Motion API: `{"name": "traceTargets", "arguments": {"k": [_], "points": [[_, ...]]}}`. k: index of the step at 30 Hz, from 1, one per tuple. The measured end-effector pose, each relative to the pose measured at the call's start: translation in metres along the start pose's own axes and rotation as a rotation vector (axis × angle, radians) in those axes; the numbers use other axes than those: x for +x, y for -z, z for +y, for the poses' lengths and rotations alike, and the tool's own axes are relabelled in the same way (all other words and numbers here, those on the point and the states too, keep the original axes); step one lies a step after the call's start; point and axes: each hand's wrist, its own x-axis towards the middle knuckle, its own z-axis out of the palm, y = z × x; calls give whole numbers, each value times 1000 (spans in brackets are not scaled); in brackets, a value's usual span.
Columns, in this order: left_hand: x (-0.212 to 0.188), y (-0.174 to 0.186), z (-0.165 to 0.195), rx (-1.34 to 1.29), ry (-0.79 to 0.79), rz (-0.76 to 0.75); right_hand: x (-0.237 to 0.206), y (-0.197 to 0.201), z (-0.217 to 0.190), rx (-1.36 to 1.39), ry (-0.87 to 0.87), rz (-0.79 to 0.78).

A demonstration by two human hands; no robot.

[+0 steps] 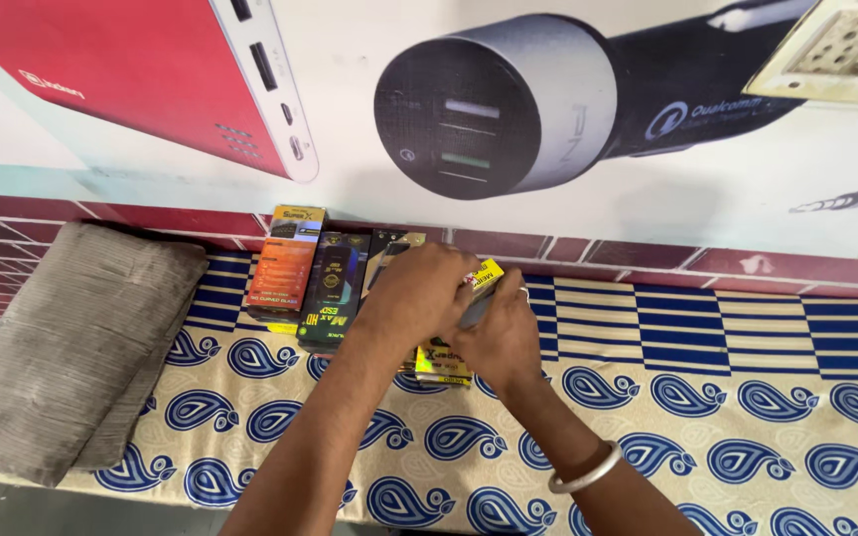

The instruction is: The person picks up small rectangular boxes from a patterned countertop, turns them over to show different sides, and places them onto a glass shelf. The person repeats this process with several boxes, stacking them neatly on the shelf.

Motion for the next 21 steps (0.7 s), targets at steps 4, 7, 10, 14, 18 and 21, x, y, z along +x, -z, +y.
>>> {"name": "traceTargets", "arguments": {"k": [4,7,10,14,18,21], "points": [[3,2,1,58,-31,-59,-3,-1,0,3,18,22],[7,-2,7,160,-125,-45,-6,-3,-2,13,80,64],[6,-1,6,110,-101,-84,-9,-4,-2,20,0,34],[2,4,7,12,-100,-87,-14,-1,-1,-8,42,72],[5,5,12,30,-93,-151,-15,1,-4,14,3,75],[7,6,16,52,-75,-221,-18,1,-7,50,26,101]]}}
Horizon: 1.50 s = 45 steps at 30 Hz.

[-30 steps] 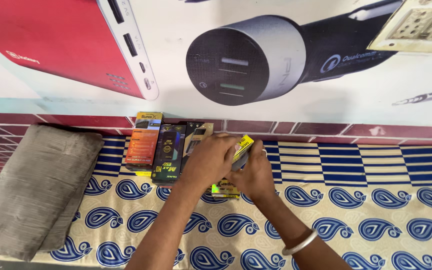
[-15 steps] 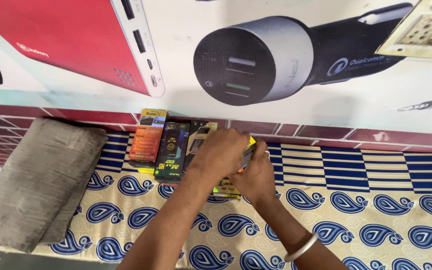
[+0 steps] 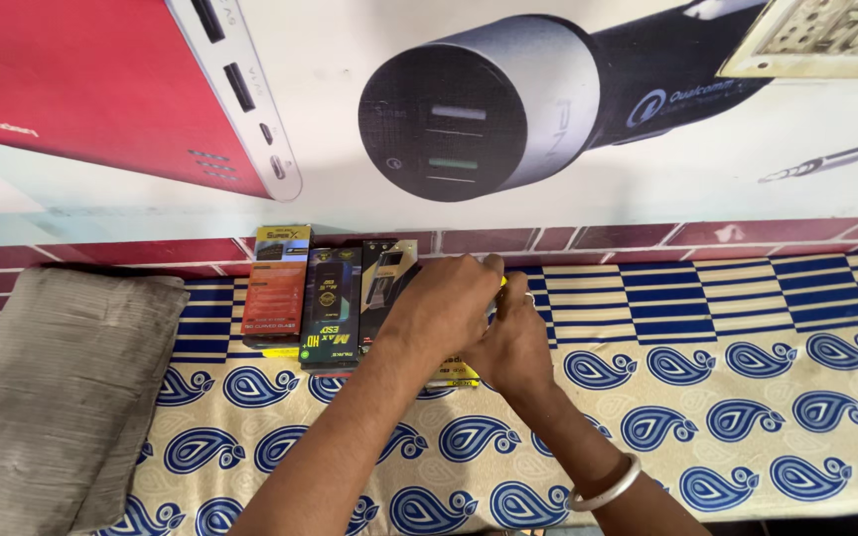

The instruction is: The person picks up small rectangular boxes from a patterned countertop, turns them over to show different sides, and places them onto a glass shelf. The person repeats this process with several boxes, stacking them neatly on the shelf.

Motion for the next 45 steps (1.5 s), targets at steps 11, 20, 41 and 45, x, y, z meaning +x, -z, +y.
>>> {"name": "traceTargets", "arguments": {"k": [11,20,41,45], "points": [[-7,4,-18,-144,-104,72,-5,-2,11,6,118,25],[-17,10,-25,-571,207,-36,3,24,8,84,31,-219],[-20,-5,6,-241,211,87,4,30,8,195,-34,-312],[-23,-4,6,-322,193,118,3,33,5,163,-79,-347]]}}
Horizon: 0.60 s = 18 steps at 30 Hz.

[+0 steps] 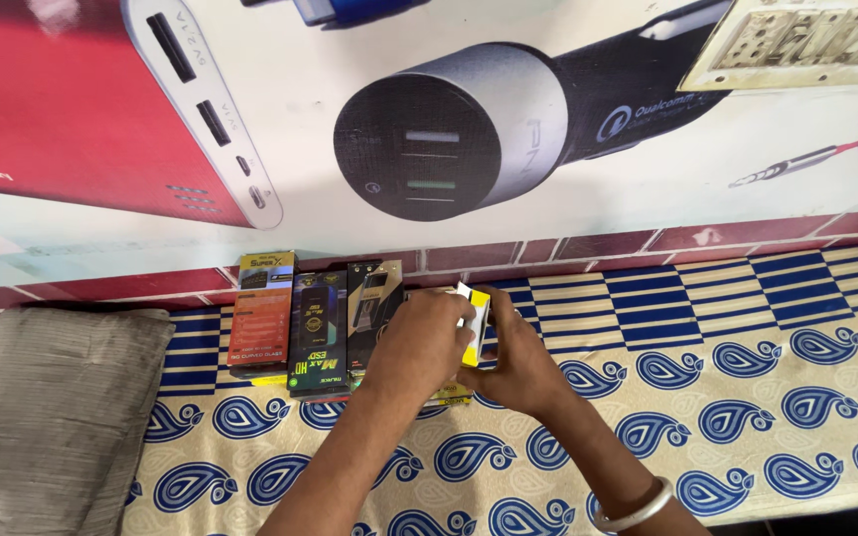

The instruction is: The person picks up small rectangular boxes from a patterned countertop, turns them over to show different sides, and places them onto a glass shelf. The person repeats this process with several boxes, stacking them neatly on the shelf.

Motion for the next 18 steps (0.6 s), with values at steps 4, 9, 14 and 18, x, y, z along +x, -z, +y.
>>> {"name": "traceTargets", "arguments": {"k": [4,9,14,18], "points": [[-1,0,-4,16,46,-21,-7,0,2,13,173,80],[-2,-4,-12,-37,-50,107,-15,0,9,-55,245,157],[0,-8,-14,-34,2,81,-15,-2,17,-70,242,148],[0,-7,-13,-41,43,65,-14,-4,19,-55,212,150]]}}
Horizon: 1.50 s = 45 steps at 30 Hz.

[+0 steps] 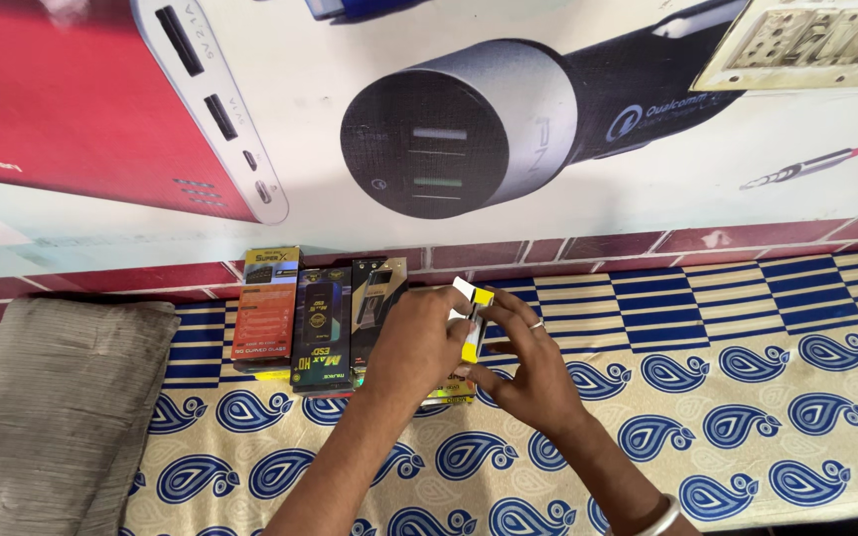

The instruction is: The person picks up small rectangular boxes from a patterned countertop, turns them over to show different sides, and places them onto a glass shelf. The person repeats this process with several boxes, stacking them neatly on the shelf.

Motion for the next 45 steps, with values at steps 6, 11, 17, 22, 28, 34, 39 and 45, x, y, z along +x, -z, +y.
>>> {"name": "traceTargets", "arguments": {"k": [6,11,17,22,28,34,39,45], "points": [[1,0,-3,-19,-32,16,0,-1,0,-41,36,7],[2,-2,-9,-6,-99,51,0,0,-1,-33,71,7],[0,-6,-11,-4,-137,81,3,0,1,-2,76,10],[1,-3,-9,-7,-71,14,4,1,2,-38,118,22],[-1,-2,-5,-3,-32,1,3,0,3,-6,90,9],[-3,-2,-3,7,-113,64,1,2,5,-18,37,15],[-4,-4,-2,22,-83,23,1,3,6,-16,61,8],[-3,-3,-4,43,-93,-20,1,2,5,11,59,6]]}}
